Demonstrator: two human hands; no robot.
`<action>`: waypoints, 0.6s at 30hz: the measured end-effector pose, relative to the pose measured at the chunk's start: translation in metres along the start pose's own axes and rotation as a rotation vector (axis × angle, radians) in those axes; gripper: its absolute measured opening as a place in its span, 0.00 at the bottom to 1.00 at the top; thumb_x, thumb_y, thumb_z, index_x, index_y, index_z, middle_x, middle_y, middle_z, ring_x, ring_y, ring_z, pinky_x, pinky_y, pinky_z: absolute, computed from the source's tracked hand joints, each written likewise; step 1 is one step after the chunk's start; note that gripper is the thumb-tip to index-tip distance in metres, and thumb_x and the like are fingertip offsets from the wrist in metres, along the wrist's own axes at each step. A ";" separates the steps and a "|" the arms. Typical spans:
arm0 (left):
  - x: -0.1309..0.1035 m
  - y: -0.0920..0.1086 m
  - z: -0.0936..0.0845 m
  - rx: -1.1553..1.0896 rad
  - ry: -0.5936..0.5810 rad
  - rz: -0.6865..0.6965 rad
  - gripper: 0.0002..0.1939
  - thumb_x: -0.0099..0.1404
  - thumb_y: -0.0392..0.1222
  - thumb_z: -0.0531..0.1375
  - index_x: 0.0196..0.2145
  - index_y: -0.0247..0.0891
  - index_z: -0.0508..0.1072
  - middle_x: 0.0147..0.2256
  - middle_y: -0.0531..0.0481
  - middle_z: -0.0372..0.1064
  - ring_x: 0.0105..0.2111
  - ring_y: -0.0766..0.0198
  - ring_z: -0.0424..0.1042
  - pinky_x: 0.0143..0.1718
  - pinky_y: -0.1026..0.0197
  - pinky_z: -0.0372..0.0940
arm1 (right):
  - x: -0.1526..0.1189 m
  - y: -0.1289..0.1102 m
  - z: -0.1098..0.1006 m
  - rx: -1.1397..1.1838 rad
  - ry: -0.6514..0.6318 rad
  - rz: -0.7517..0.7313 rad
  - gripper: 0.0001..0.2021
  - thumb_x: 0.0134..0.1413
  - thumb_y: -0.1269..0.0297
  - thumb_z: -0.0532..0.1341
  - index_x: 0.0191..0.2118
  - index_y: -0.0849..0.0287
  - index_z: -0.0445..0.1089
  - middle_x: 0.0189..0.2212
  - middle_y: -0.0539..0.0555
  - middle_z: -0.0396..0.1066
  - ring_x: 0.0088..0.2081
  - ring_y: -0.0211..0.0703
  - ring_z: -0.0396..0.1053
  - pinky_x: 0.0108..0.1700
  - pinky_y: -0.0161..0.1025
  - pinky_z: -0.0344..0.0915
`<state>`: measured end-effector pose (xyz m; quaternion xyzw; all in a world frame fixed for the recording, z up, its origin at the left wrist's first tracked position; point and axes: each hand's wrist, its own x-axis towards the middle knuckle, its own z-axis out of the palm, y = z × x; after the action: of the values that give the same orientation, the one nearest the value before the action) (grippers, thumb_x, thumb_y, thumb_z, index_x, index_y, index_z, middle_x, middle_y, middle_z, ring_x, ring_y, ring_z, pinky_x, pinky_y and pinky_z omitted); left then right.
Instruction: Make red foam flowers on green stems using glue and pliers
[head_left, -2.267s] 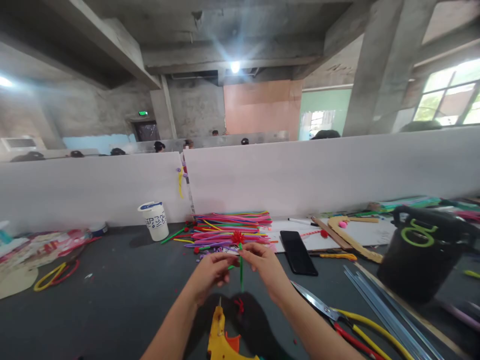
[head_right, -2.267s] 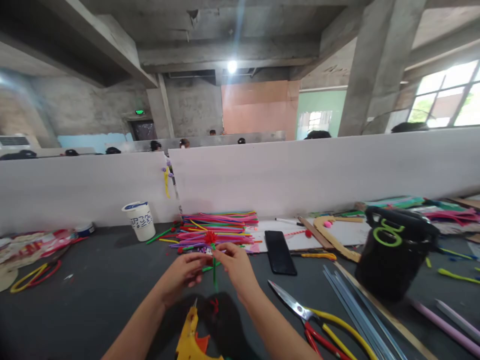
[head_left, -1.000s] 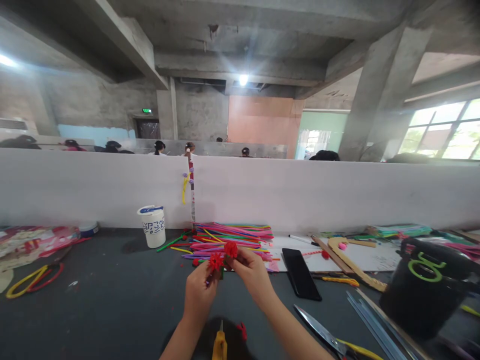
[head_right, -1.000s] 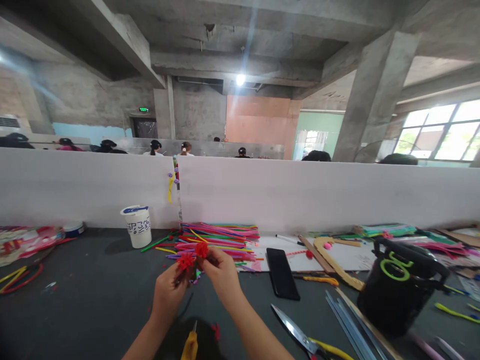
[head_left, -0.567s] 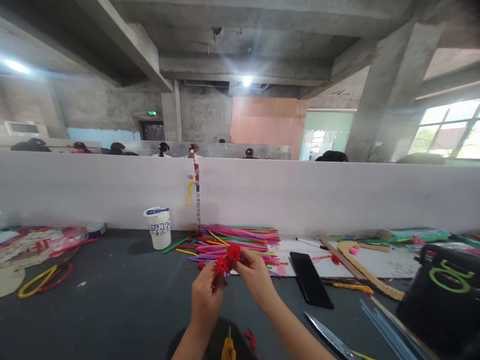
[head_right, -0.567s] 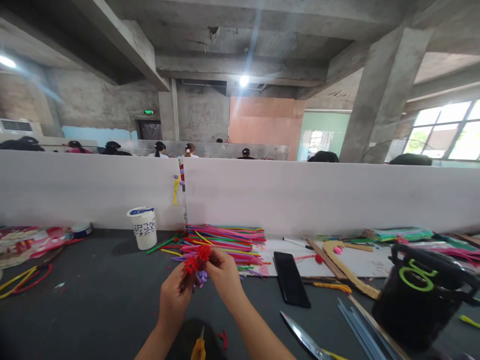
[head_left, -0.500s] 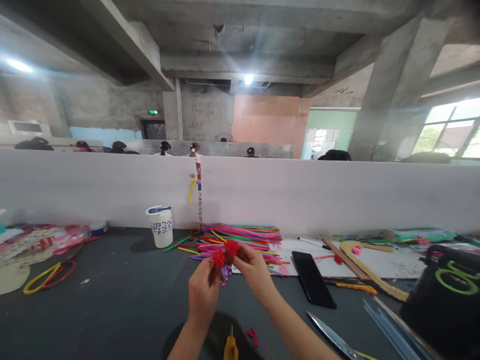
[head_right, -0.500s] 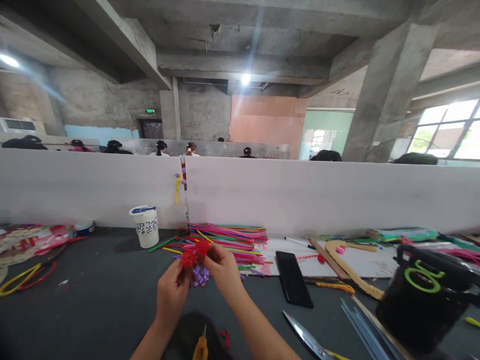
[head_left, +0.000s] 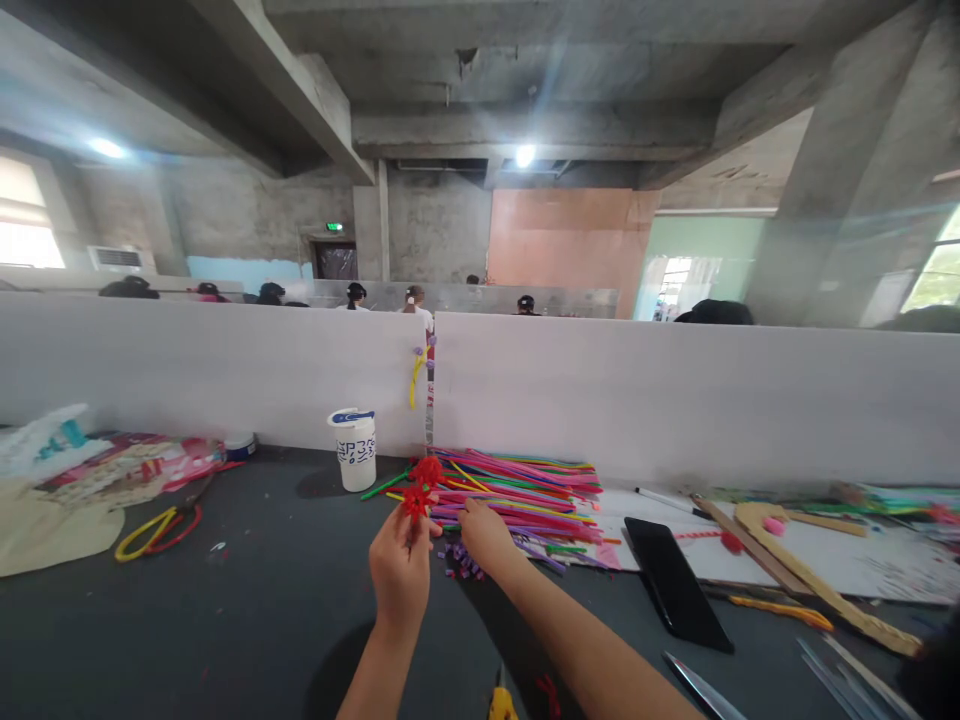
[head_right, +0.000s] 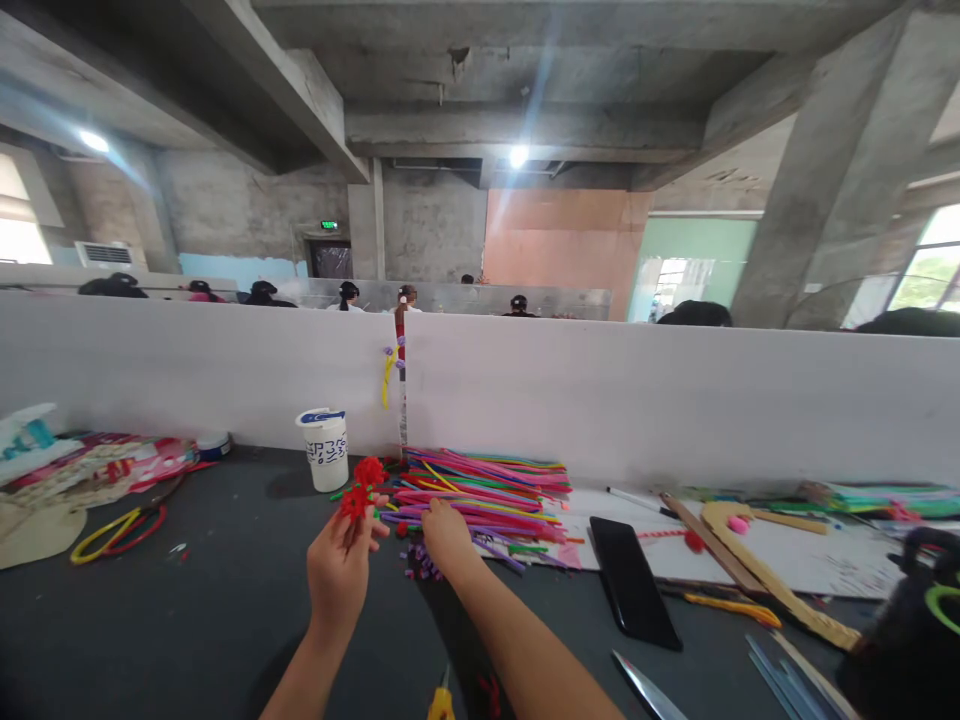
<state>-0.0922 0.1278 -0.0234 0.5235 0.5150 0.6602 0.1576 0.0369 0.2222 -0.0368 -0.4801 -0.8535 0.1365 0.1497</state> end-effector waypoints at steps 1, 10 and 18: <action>-0.001 0.000 0.001 0.000 -0.002 0.008 0.16 0.68 0.44 0.59 0.53 0.40 0.71 0.53 0.43 0.70 0.45 0.54 0.74 0.44 0.47 0.71 | 0.001 -0.001 0.000 0.005 0.000 -0.003 0.17 0.63 0.59 0.61 0.54 0.59 0.67 0.53 0.58 0.68 0.48 0.48 0.70 0.48 0.51 0.70; -0.006 0.010 0.004 -0.015 -0.031 0.035 0.15 0.69 0.44 0.59 0.52 0.40 0.71 0.53 0.43 0.70 0.45 0.54 0.73 0.44 0.47 0.71 | -0.019 0.003 -0.034 0.444 0.146 0.053 0.17 0.63 0.58 0.60 0.54 0.59 0.66 0.52 0.57 0.68 0.47 0.47 0.71 0.46 0.50 0.70; -0.025 0.050 0.031 -0.188 -0.056 -0.072 0.12 0.66 0.49 0.60 0.37 0.38 0.77 0.32 0.49 0.74 0.28 0.62 0.72 0.31 0.57 0.70 | -0.105 0.005 -0.073 1.052 0.300 -0.024 0.17 0.64 0.56 0.59 0.53 0.59 0.66 0.48 0.56 0.70 0.42 0.45 0.72 0.43 0.47 0.71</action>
<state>-0.0391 0.1045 0.0033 0.5060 0.4645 0.6846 0.2440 0.1213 0.1408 0.0152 -0.3448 -0.6448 0.4734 0.4912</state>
